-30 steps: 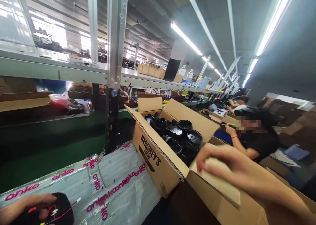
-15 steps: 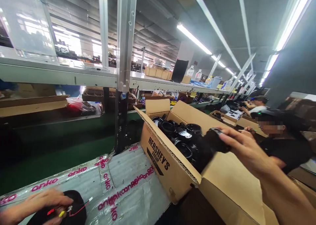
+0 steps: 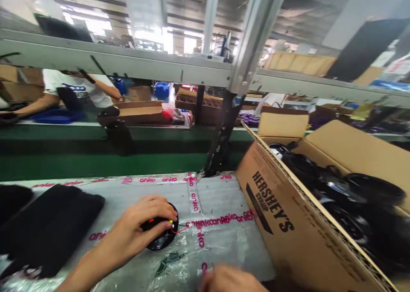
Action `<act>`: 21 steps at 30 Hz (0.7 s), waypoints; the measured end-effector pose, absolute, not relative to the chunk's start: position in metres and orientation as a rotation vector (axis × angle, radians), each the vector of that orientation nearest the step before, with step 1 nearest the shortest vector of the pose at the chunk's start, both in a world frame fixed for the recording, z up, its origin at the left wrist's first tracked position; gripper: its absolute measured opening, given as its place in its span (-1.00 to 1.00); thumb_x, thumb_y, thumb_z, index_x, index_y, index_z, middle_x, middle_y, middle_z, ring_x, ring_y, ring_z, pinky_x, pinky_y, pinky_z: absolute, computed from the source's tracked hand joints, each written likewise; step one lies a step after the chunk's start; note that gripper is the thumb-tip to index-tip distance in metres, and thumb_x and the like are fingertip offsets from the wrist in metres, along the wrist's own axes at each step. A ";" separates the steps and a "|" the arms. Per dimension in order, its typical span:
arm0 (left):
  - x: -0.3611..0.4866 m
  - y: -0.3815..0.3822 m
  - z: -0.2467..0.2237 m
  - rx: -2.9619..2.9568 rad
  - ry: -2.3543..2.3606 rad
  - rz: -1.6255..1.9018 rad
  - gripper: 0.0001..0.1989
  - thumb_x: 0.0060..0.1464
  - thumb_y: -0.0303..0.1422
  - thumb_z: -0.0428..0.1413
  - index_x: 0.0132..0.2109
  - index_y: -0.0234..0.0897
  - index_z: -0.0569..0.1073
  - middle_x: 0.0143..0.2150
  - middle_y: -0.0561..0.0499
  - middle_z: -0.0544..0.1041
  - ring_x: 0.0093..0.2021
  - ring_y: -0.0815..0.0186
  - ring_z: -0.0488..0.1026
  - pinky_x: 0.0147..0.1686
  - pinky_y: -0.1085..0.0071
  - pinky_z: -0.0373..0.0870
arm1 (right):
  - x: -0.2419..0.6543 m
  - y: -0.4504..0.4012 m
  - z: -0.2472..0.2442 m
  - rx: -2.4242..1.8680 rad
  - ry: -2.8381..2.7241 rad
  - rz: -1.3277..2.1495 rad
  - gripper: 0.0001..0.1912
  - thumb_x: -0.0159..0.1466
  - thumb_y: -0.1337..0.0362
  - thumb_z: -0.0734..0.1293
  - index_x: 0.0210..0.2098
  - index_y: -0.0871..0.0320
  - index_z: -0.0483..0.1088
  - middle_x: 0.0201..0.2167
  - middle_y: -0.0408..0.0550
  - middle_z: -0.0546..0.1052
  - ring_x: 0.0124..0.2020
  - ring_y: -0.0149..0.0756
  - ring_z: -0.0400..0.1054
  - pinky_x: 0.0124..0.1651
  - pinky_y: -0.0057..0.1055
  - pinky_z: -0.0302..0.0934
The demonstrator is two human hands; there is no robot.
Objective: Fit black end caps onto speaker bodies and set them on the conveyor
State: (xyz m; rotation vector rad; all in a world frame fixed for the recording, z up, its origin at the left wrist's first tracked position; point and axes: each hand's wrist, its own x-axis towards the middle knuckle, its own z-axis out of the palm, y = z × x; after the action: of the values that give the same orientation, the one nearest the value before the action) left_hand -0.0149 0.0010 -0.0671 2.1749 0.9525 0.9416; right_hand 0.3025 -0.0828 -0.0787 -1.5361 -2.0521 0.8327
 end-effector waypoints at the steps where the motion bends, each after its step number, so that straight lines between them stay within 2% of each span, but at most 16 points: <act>1: -0.014 -0.002 -0.069 2.132 1.007 0.958 -0.88 0.38 -0.43 0.23 -0.09 -0.09 0.65 -0.11 0.08 0.73 -0.02 0.20 0.62 0.06 0.28 0.46 | 0.290 -0.071 -0.097 -1.515 -2.099 0.874 -0.81 0.32 -0.03 0.53 -0.20 -0.11 0.61 0.05 0.01 0.68 0.10 0.10 0.59 0.10 -0.10 0.54; 2: -0.012 -0.006 -0.071 2.091 1.062 0.990 -0.87 0.36 -0.44 0.25 -0.10 -0.09 0.66 -0.11 0.09 0.73 -0.01 0.20 0.62 0.08 0.28 0.44 | 0.281 -0.059 -0.115 -1.612 -2.091 0.834 -0.80 0.39 0.00 0.43 -0.14 -0.05 0.59 0.12 0.08 0.65 0.17 0.15 0.56 0.20 -0.01 0.50; 4: -0.009 -0.010 -0.076 2.014 1.155 1.068 -0.85 0.33 -0.45 0.28 -0.06 -0.07 0.66 -0.14 0.12 0.74 -0.01 0.21 0.63 0.11 0.26 0.40 | 0.271 -0.042 -0.147 -1.747 -2.130 0.761 -0.62 0.36 0.04 0.41 0.08 0.07 0.56 0.37 0.24 0.49 0.40 0.30 0.37 0.42 0.19 0.29; 6: -0.005 -0.012 -0.080 1.919 1.231 1.153 -0.84 0.29 -0.45 0.32 -0.04 -0.10 0.63 -0.20 0.12 0.73 -0.05 0.21 0.63 0.07 0.27 0.41 | 0.275 -0.033 -0.169 -1.730 -2.242 0.803 -0.41 0.26 0.12 0.47 0.25 0.14 0.48 0.55 0.27 0.26 0.55 0.32 0.13 0.54 0.22 0.11; 8: -0.003 -0.014 -0.082 1.862 1.254 1.205 -0.88 0.26 -0.46 0.34 -0.13 -0.16 0.59 -0.25 0.11 0.71 -0.11 0.22 0.62 0.00 0.29 0.42 | 0.285 -0.031 -0.179 -1.608 -2.346 0.879 -0.26 0.16 0.27 0.46 0.34 0.15 0.41 0.63 0.22 0.07 0.62 0.27 -0.02 0.59 0.17 0.02; 9: -0.003 -0.014 -0.082 1.868 1.234 1.213 -0.88 0.26 -0.48 0.33 -0.19 -0.18 0.56 -0.26 0.11 0.69 -0.13 0.23 0.60 -0.02 0.30 0.41 | 0.291 -0.031 -0.181 -1.544 -2.373 0.904 -0.20 0.13 0.35 0.42 0.39 0.14 0.38 0.64 0.20 0.04 0.63 0.23 -0.05 0.60 0.17 -0.01; 11: -0.004 -0.015 -0.081 1.937 1.130 1.203 -0.84 0.29 -0.50 0.30 -0.25 -0.20 0.52 -0.24 0.11 0.68 -0.15 0.27 0.59 0.00 0.30 0.40 | 0.299 -0.032 -0.179 -1.456 -2.366 0.934 -0.08 0.09 0.44 0.36 0.46 0.09 0.30 0.62 0.17 0.13 0.63 0.18 -0.02 0.61 0.19 -0.05; 13: -0.005 -0.018 -0.079 2.015 1.027 1.192 -0.86 0.31 -0.51 0.29 -0.21 -0.19 0.53 -0.21 0.12 0.69 -0.13 0.28 0.59 0.07 0.28 0.37 | 0.302 -0.032 -0.172 -1.420 -2.236 1.005 -0.09 0.14 0.40 0.39 0.49 0.02 0.27 0.53 0.15 0.30 0.58 0.17 0.11 0.60 0.19 -0.01; 14: -0.005 -0.019 -0.078 2.045 0.999 1.193 -0.87 0.30 -0.51 0.30 -0.17 -0.18 0.54 -0.17 0.11 0.70 -0.09 0.27 0.60 0.10 0.26 0.36 | 0.300 -0.033 -0.167 -1.400 -2.106 1.077 -0.13 0.18 0.33 0.44 0.48 0.00 0.29 0.50 0.16 0.35 0.53 0.18 0.21 0.57 0.15 0.07; 16: -0.004 -0.021 -0.076 2.101 0.992 1.209 -0.85 0.27 -0.48 0.34 -0.11 -0.18 0.55 -0.12 0.09 0.71 -0.03 0.23 0.61 0.14 0.22 0.34 | 0.294 -0.037 -0.158 -1.302 -1.725 1.288 -0.20 0.25 0.05 0.51 0.44 -0.01 0.34 0.43 0.20 0.43 0.36 0.21 0.43 0.41 0.07 0.33; 17: -0.003 -0.022 -0.075 2.126 1.005 1.221 -0.83 0.25 -0.47 0.36 -0.09 -0.18 0.55 -0.11 0.08 0.72 -0.03 0.21 0.60 0.13 0.21 0.33 | 0.288 -0.040 -0.153 -1.225 -1.510 1.405 -0.19 0.28 -0.12 0.49 0.43 0.00 0.35 0.36 0.23 0.51 0.23 0.21 0.54 0.27 0.04 0.44; 19: 0.002 -0.023 -0.075 2.153 1.049 1.266 -0.82 0.23 -0.45 0.39 -0.12 -0.19 0.55 -0.14 0.07 0.71 -0.06 0.19 0.60 0.08 0.20 0.34 | 0.272 -0.047 -0.144 -1.060 -1.137 1.571 -0.16 0.33 -0.34 0.35 0.40 0.02 0.38 0.12 0.23 0.68 -0.04 0.13 0.64 0.02 -0.02 0.53; 21: 0.007 -0.023 -0.077 2.149 1.101 1.328 -0.83 0.23 -0.46 0.38 -0.16 -0.20 0.54 -0.20 0.07 0.69 -0.11 0.20 0.59 0.03 0.21 0.34 | 0.255 -0.051 -0.136 -0.956 -0.912 1.616 -0.17 0.36 -0.39 0.29 0.37 0.03 0.43 -0.13 0.15 0.74 -0.21 0.05 0.63 -0.08 -0.06 0.51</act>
State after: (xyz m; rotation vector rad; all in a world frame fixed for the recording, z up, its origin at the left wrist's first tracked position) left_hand 0.0067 -0.0232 -0.0768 2.1488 1.1011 1.3276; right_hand 0.2548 -0.0511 -0.1363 -0.9558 -0.9115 1.6158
